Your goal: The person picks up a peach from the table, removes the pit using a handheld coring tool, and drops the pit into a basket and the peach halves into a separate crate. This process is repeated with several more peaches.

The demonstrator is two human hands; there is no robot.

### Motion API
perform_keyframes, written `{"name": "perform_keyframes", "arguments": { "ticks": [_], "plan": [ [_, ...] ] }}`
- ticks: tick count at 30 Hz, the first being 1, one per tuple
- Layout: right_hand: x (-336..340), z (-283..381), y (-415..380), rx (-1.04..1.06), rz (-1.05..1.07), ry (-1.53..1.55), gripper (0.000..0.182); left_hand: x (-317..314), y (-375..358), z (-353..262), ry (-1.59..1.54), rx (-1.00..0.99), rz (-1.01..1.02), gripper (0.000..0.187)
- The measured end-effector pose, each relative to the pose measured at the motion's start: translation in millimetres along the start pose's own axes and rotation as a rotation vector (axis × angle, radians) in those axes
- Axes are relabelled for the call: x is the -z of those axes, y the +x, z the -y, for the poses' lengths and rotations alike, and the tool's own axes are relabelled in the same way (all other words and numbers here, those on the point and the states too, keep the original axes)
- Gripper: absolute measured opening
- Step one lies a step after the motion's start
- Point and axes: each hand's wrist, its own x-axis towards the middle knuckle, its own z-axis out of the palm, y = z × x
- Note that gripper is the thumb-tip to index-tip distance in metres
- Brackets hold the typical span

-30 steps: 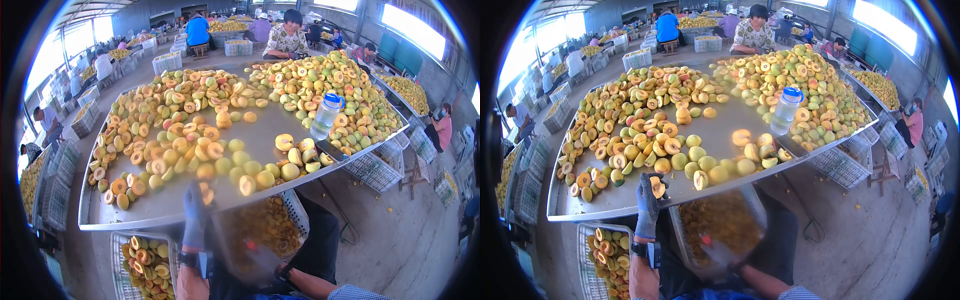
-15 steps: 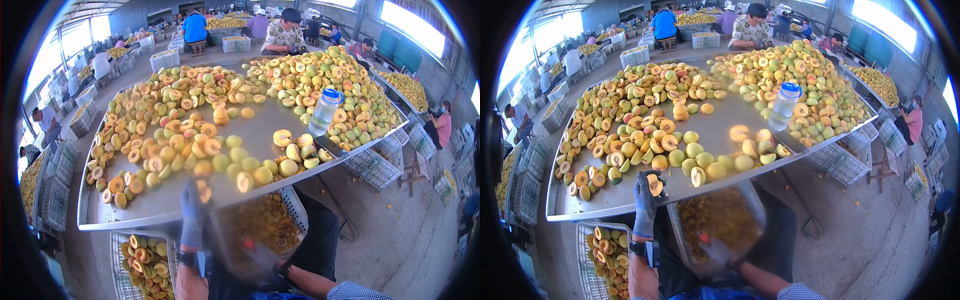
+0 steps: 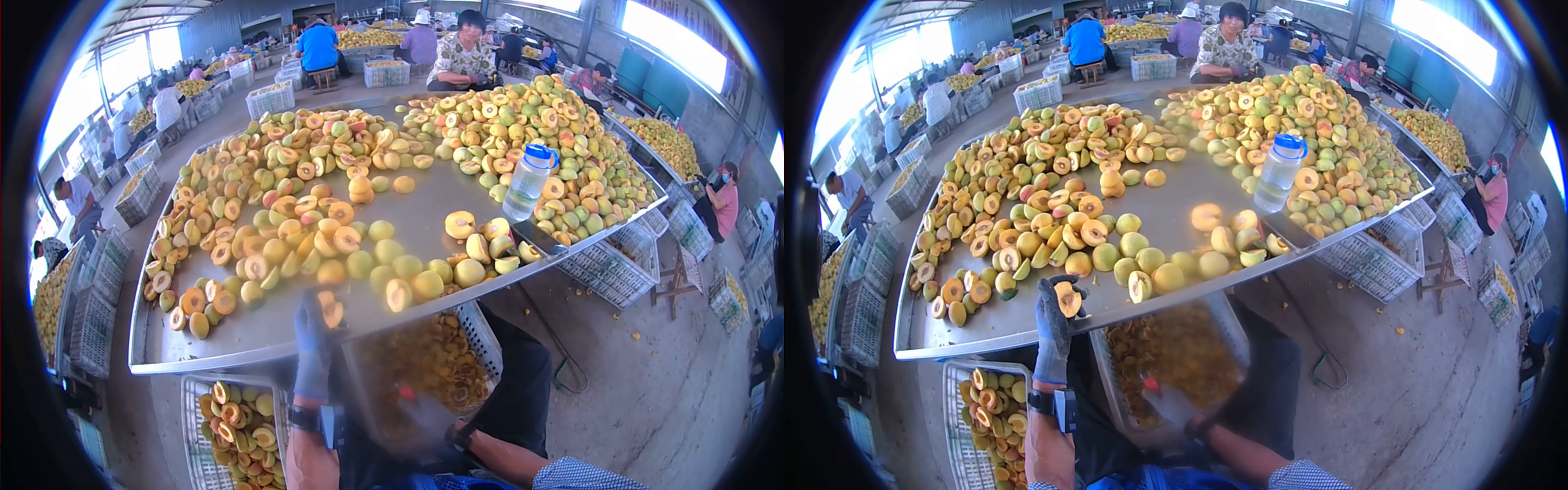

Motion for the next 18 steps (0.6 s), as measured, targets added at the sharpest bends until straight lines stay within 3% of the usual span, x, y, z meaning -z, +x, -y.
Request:
{"name": "perform_keyframes", "arguments": {
  "ticks": [7, 9, 10, 12, 14, 16, 18],
  "plan": [
    [-5.1, -3.3, 2.5, 0.050, -0.051, 0.039, 0.036, -6.9, -3.2, -12.9, -0.177, 0.150, -0.073, 0.059],
    [-15.5, -5.2, -0.4, 0.375, -0.319, 0.130, 0.036, -3.5, 1.3, -4.6, -0.142, 0.113, -0.048, 0.059],
    [-8.5, 3.2, -3.3, 0.358, -0.309, 0.137, 0.036, -1.4, 1.1, -0.9, -0.106, 0.081, -0.021, 0.058],
    [14.6, 29.4, -9.7, -0.154, 0.100, -0.054, 0.037, -7.1, -5.6, -9.6, -0.195, 0.150, -0.082, 0.054],
    [3.6, 8.9, -5.5, -0.158, 0.131, -0.080, 0.040, -4.5, -7.7, -14.0, -0.079, 0.061, -0.003, 0.058],
    [-4.3, -12.2, 3.3, 0.134, -0.051, 0.027, 0.042, -1.9, -3.5, -6.1, -0.231, 0.149, -0.048, 0.036],
    [-6.8, -16.6, 9.2, 0.151, -0.124, -0.022, 0.041, 3.9, 5.8, 8.8, -0.353, 0.162, -0.014, 0.021]
  ]
}}
